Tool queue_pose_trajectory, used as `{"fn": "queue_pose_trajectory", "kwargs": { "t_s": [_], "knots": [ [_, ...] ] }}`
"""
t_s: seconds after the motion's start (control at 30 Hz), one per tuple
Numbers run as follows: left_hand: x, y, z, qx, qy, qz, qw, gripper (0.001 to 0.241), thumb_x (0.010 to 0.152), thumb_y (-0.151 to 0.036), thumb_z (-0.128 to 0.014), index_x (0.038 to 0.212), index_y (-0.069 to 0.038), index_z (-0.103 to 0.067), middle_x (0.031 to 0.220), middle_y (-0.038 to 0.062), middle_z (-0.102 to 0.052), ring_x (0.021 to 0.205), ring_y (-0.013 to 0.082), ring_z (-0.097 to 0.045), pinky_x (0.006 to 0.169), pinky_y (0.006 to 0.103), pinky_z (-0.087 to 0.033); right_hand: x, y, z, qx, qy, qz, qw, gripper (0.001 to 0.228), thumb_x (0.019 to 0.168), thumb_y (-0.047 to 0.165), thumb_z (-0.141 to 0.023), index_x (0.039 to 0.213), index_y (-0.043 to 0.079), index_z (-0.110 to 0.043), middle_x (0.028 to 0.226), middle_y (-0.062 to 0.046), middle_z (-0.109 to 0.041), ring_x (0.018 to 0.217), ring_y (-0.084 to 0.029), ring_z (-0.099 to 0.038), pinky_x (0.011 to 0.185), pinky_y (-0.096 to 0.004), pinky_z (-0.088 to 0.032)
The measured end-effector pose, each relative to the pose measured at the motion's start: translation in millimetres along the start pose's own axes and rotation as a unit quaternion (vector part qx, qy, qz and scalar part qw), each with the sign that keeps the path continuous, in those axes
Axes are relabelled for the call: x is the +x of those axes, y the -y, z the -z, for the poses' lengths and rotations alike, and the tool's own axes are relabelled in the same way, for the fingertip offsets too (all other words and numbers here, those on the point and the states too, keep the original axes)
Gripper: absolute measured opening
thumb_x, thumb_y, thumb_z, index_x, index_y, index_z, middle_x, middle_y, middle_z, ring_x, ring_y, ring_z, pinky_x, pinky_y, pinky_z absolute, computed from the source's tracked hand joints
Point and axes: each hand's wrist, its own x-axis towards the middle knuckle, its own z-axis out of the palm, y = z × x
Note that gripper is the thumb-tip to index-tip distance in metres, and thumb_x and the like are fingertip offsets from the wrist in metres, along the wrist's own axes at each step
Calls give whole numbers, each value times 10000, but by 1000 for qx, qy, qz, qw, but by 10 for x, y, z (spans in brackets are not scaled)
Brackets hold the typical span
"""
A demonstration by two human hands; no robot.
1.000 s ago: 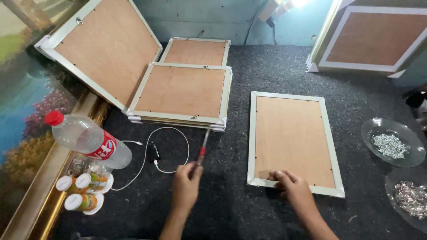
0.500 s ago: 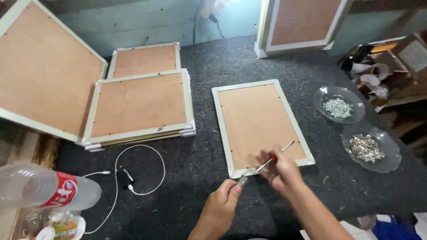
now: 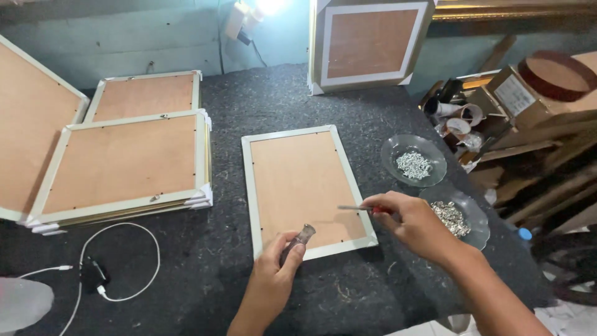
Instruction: Assembling picture frames by inserting metal fasteners to secure the backing using a hand tool.
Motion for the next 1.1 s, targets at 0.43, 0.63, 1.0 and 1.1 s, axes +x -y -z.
{"fn": "queue_pose_trajectory", "kwargs": {
  "t_s": [0.43, 0.63, 1.0, 1.1],
  "knots": [
    [107, -510, -537, 34, 95, 8, 995, 217, 816, -288, -536, 981, -182, -629, 794, -66, -617, 722, 59, -536, 668, 194, -404, 152, -360, 235, -241, -10, 363, 900, 322, 725, 126, -609, 942, 357, -669, 842, 124, -643, 745, -141, -566, 758, -484, -307],
    [174, -237, -561, -114, 123, 36, 985, 259, 866, -253, -466, 1048, -121, -597, 712, -17, -517, 610, 71, -403, 580, 196, -339, 130, -113, 190, -232, -124, 473, 841, 393, 795, 232, -580, 1179, 265, -502, 878, 118, -658, 1005, -156, -547, 939, -683, -105],
    [205, -227, -501, -176, 119, 34, 977, 357, 855, -275, -461, 1135, -88, -579, 720, 19, -537, 649, 93, -439, 595, 211, -367, 92, -94, -196, 438, -30, -45, 897, 530, 725, 453, -421, 1040, 82, -632, 1013, -97, -696, 968, -175, -631, 832, -337, -429],
    [251, -321, -535, -153, 136, 13, 979, 366, 846, -302, -465, 1102, -77, -599, 715, 3, -551, 638, 77, -442, 580, 203, -372, 4, 10, -201, 416, -55, -70, 905, 440, 761, 390, -469, 904, 52, -711, 900, -52, -705, 945, -153, -637, 881, -349, -487]
  ]
}}
